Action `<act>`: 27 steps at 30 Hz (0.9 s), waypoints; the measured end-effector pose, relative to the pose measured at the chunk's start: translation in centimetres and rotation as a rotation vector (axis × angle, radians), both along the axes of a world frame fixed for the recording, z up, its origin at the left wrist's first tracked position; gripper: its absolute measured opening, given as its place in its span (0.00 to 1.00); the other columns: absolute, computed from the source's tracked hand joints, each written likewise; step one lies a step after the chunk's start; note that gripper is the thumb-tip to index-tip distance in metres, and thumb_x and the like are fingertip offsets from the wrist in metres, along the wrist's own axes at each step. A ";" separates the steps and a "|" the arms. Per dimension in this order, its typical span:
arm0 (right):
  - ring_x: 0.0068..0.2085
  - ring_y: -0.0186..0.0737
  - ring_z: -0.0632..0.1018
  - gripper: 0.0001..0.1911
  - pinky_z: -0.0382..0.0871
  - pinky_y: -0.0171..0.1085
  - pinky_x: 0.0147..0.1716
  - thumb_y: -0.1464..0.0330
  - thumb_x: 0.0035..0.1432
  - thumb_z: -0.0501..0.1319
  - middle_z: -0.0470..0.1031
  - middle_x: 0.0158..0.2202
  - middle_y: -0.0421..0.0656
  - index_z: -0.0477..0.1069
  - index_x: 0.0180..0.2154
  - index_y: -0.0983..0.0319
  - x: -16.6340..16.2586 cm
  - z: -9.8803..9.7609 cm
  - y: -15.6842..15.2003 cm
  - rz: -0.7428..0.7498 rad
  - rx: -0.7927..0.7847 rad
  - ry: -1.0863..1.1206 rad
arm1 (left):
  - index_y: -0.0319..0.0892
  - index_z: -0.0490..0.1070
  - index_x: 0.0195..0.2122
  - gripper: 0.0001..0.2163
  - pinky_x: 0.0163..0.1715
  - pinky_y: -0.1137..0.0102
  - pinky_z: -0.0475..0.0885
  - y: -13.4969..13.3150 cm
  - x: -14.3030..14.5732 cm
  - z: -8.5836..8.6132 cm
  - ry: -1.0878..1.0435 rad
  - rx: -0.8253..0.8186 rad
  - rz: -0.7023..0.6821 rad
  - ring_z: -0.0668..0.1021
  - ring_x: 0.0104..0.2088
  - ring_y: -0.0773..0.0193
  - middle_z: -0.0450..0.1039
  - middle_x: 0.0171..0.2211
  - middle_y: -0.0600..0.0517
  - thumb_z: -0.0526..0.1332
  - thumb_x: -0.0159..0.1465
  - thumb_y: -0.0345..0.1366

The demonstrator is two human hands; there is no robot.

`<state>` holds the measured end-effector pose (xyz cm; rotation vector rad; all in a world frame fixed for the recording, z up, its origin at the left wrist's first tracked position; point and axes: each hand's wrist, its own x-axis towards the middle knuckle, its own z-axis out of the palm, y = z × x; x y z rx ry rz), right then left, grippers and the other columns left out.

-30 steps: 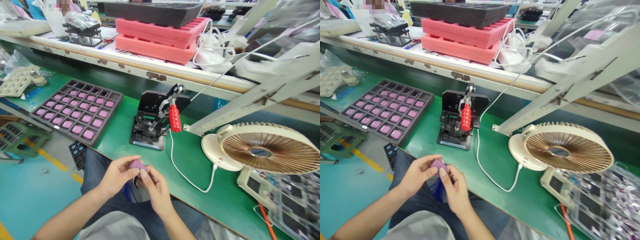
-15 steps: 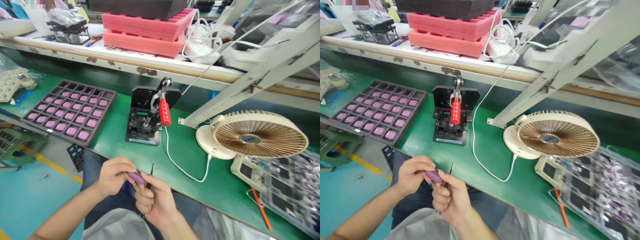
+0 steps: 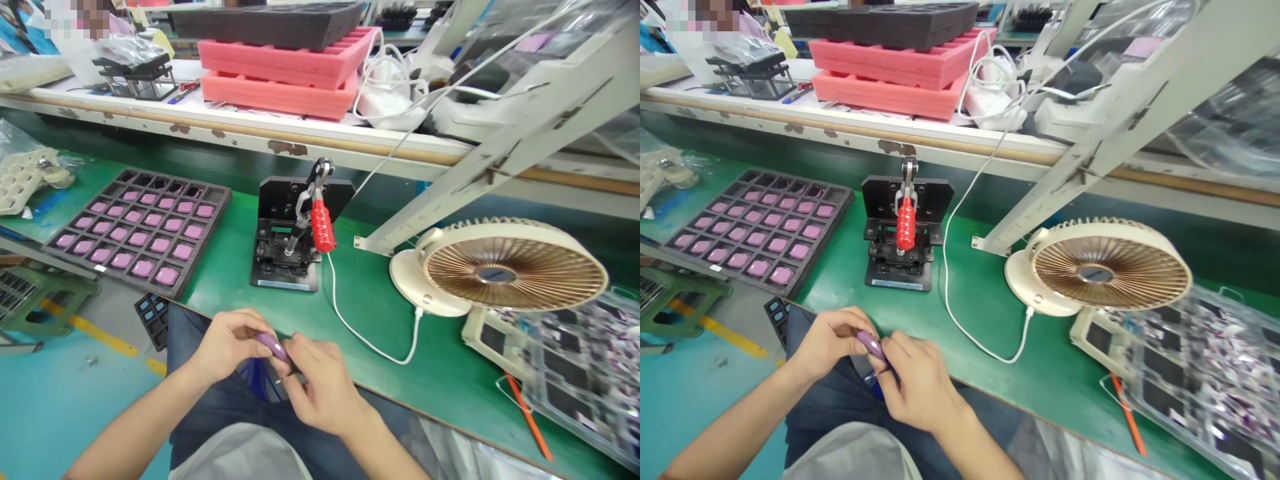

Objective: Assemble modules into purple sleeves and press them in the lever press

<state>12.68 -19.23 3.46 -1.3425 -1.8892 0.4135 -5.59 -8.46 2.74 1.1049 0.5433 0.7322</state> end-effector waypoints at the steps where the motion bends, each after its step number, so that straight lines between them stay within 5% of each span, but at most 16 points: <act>1: 0.27 0.35 0.61 0.09 0.50 0.39 0.28 0.73 0.71 0.56 0.62 0.29 0.36 0.63 0.35 0.59 -0.1 -0.1 -0.1 0.005 0.006 0.011 | 0.45 0.88 0.37 0.11 0.38 0.72 0.81 -0.2 0.1 -0.2 -0.006 0.013 0.015 0.84 0.35 0.63 0.83 0.35 0.49 0.82 0.53 0.31; 4: 0.28 0.34 0.62 0.10 0.49 0.39 0.29 0.70 0.72 0.57 0.62 0.28 0.36 0.62 0.34 0.59 0.0 -0.4 -0.3 -0.025 -0.049 0.105 | 0.45 0.87 0.39 0.09 0.38 0.72 0.81 -0.9 0.3 -0.7 0.030 0.076 0.057 0.84 0.35 0.63 0.83 0.35 0.49 0.80 0.58 0.34; 7: 0.28 0.33 0.63 0.17 0.52 0.37 0.30 0.61 0.75 0.57 0.61 0.27 0.36 0.61 0.31 0.59 0.3 -0.2 -0.1 -0.050 -0.306 0.416 | 0.50 0.82 0.57 0.20 0.47 0.66 0.83 -1.1 0.2 -0.9 0.115 0.256 0.052 0.86 0.44 0.57 0.82 0.47 0.45 0.76 0.64 0.38; 10: 0.26 0.32 0.58 0.25 0.51 0.35 0.27 0.49 0.74 0.58 0.57 0.24 0.34 0.61 0.30 0.59 0.7 0.0 0.3 -0.008 -0.615 0.816 | 0.52 0.73 0.67 0.29 0.56 0.57 0.81 -0.4 -0.5 -0.9 0.186 0.772 0.033 0.82 0.57 0.50 0.74 0.62 0.40 0.74 0.65 0.36; 12: 0.24 0.30 0.53 0.27 0.47 0.34 0.24 0.44 0.70 0.60 0.53 0.23 0.31 0.61 0.32 0.59 0.8 -0.1 0.5 0.048 -0.776 0.976 | 0.48 0.72 0.67 0.26 0.59 0.56 0.80 0.2 -1.0 -0.9 0.151 1.126 0.026 0.79 0.61 0.50 0.74 0.62 0.39 0.70 0.69 0.28; 15: 0.23 0.30 0.54 0.30 0.49 0.33 0.22 0.41 0.71 0.57 0.58 0.23 0.33 0.65 0.32 0.59 1.2 0.5 0.8 0.083 -0.852 0.849 | 0.40 0.71 0.66 0.23 0.56 0.57 0.81 0.9 -1.3 -1.1 0.075 1.336 0.059 0.80 0.57 0.53 0.80 0.53 0.40 0.60 0.71 0.20; 18: 0.29 0.37 0.73 0.26 0.67 0.35 0.29 0.49 0.76 0.55 0.75 0.29 0.42 0.75 0.34 0.60 3.0 2.8 2.1 -0.203 -0.399 0.398 | 0.42 0.74 0.60 0.18 0.50 0.57 0.81 1.8 -0.2 -1.5 0.180 1.262 0.149 0.82 0.49 0.56 0.82 0.47 0.43 0.58 0.72 0.21; 21: 0.43 0.43 0.84 0.16 0.76 0.38 0.39 0.59 0.74 0.63 0.82 0.54 0.49 0.77 0.57 0.56 5.8 6.5 4.6 -0.447 0.236 0.031 | 0.45 0.78 0.51 0.10 0.54 0.52 0.79 3.3 2.1 -2.1 0.347 1.171 0.138 0.83 0.49 0.54 0.83 0.46 0.45 0.61 0.73 0.27; 24: 0.52 0.44 0.85 0.30 0.79 0.35 0.39 0.63 0.71 0.68 0.73 0.68 0.51 0.65 0.69 0.53 7.7 9.2 7.6 -0.315 0.509 -0.302 | 0.45 0.80 0.45 0.05 0.59 0.48 0.76 4.6 4.5 -2.9 0.431 1.167 0.075 0.82 0.55 0.49 0.83 0.51 0.44 0.64 0.72 0.30; 27: 0.46 0.37 0.87 0.21 0.76 0.29 0.35 0.69 0.73 0.65 0.80 0.62 0.48 0.69 0.64 0.54 8.0 10.5 10.2 -0.196 0.640 -0.453 | 0.44 0.81 0.43 0.05 0.62 0.46 0.74 4.9 5.7 -3.7 0.478 1.155 0.060 0.82 0.56 0.49 0.83 0.52 0.45 0.66 0.70 0.29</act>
